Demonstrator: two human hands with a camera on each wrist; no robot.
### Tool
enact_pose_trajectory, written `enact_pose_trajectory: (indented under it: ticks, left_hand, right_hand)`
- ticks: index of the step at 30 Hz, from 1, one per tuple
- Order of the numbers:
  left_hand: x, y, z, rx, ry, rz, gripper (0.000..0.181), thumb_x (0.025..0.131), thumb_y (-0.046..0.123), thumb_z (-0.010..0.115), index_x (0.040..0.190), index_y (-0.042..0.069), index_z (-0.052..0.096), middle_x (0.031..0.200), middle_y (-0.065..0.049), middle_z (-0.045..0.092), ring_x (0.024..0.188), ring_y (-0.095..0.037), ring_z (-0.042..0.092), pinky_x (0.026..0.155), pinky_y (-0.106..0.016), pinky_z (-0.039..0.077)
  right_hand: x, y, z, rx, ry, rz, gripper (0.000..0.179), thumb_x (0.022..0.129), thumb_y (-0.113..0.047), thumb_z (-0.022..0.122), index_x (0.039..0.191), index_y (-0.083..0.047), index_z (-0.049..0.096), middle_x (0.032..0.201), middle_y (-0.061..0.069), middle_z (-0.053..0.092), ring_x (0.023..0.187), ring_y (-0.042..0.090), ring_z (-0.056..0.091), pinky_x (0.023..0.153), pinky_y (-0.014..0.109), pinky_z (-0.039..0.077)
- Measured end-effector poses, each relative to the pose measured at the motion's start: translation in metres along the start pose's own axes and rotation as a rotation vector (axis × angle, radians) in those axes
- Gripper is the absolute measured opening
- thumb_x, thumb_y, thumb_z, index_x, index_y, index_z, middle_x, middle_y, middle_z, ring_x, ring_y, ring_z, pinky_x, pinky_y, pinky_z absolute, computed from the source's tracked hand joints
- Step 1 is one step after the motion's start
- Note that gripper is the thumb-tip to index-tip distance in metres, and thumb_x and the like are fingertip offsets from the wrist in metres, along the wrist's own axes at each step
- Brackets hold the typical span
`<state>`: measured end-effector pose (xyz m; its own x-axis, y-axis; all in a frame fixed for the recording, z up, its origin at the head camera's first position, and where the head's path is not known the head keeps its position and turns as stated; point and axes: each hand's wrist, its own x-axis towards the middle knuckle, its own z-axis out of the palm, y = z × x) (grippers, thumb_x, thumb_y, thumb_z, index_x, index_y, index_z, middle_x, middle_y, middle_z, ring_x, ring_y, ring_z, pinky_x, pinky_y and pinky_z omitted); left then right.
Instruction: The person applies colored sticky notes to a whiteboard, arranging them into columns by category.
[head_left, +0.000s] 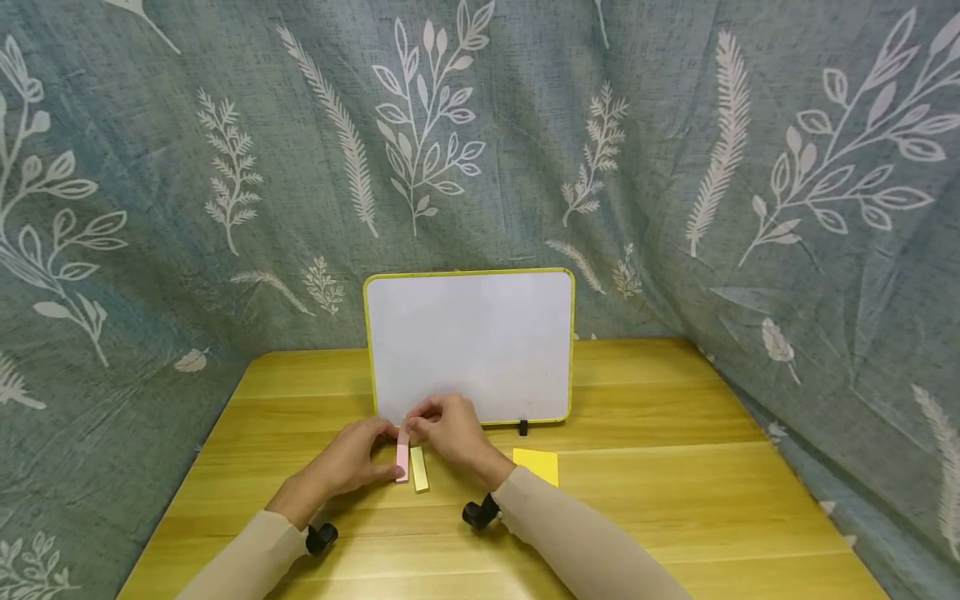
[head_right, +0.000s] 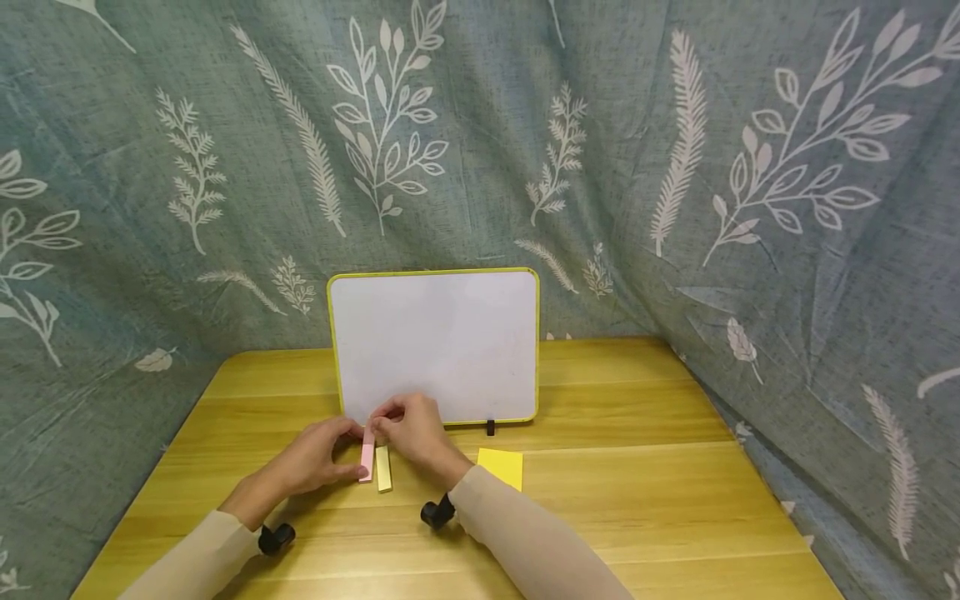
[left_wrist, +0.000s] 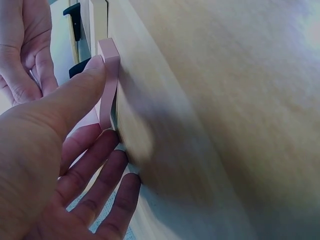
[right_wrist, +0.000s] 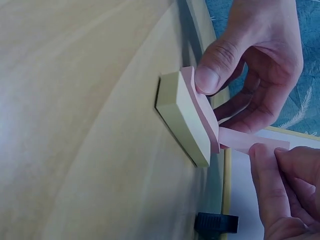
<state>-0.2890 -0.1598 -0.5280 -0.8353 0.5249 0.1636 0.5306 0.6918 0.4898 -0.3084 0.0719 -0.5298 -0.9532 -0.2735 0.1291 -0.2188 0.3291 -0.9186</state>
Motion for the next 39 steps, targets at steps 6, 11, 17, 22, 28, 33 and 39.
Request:
enact_pose_trajectory:
  ticks: [6,11,17,22,28,33,39]
  left_hand:
    - [0.000,0.000,0.000,0.000,0.012,0.018,0.049,0.089,0.028,0.105,0.126,0.007,0.081,0.126,-0.010,0.083,0.120,-0.035,0.079,0.107,-0.055,0.064]
    - [0.001,0.000,0.000,-0.016,0.000,0.003,0.050,0.088,0.028,0.106,0.126,0.008,0.080,0.126,-0.008,0.083,0.121,-0.034,0.079,0.108,-0.056,0.064]
    - [0.002,-0.001,0.000,-0.031,-0.013,-0.004,0.051,0.088,0.029,0.106,0.126,0.008,0.080,0.125,-0.006,0.084,0.119,-0.033,0.080,0.107,-0.055,0.065]
    - [0.002,0.000,-0.001,-0.032,-0.019,-0.009,0.052,0.087,0.029,0.107,0.126,0.008,0.080,0.125,-0.007,0.084,0.119,-0.033,0.079,0.107,-0.054,0.065]
    - [0.003,0.000,-0.002,-0.045,-0.017,0.004,0.053,0.087,0.029,0.107,0.126,0.008,0.078,0.124,-0.006,0.084,0.119,-0.033,0.080,0.106,-0.052,0.065]
    - [0.002,0.001,-0.003,-0.046,-0.011,0.019,0.053,0.086,0.029,0.107,0.125,0.009,0.077,0.123,-0.005,0.084,0.118,-0.033,0.081,0.105,-0.051,0.066]
    - [0.002,0.001,-0.004,-0.061,-0.019,0.027,0.052,0.087,0.028,0.107,0.124,0.008,0.076,0.122,-0.006,0.084,0.117,-0.034,0.081,0.105,-0.053,0.066]
  right_hand:
    - [0.003,-0.002,-0.003,-0.047,0.024,-0.020,0.006,0.107,-0.013,0.086,0.104,-0.010,0.090,0.099,0.004,0.090,0.090,0.017,0.085,0.073,0.019,0.063]
    - [0.005,-0.004,-0.005,-0.060,0.036,-0.031,0.006,0.105,-0.013,0.088,0.103,-0.008,0.090,0.098,0.004,0.090,0.085,0.007,0.082,0.074,0.018,0.062]
    - [0.005,-0.007,-0.008,-0.025,0.035,-0.022,0.005,0.106,-0.010,0.088,0.103,-0.006,0.090,0.097,0.008,0.090,0.086,0.013,0.086,0.073,0.019,0.064]
    - [0.006,-0.008,-0.009,-0.014,0.041,-0.018,0.006,0.106,-0.010,0.087,0.103,-0.006,0.090,0.098,0.009,0.090,0.087,0.015,0.087,0.072,0.018,0.065]
    - [0.007,-0.011,-0.012,-0.019,0.043,-0.028,0.006,0.106,-0.009,0.087,0.102,-0.006,0.090,0.097,0.010,0.090,0.087,0.017,0.087,0.071,0.018,0.064]
    - [0.007,-0.012,-0.013,-0.018,0.040,-0.026,0.006,0.106,-0.010,0.087,0.102,-0.006,0.090,0.097,0.009,0.090,0.087,0.018,0.088,0.070,0.018,0.063]
    - [0.008,-0.011,-0.015,-0.003,0.028,-0.024,0.007,0.107,-0.011,0.086,0.104,-0.006,0.090,0.097,0.007,0.090,0.089,0.020,0.089,0.075,0.028,0.070]
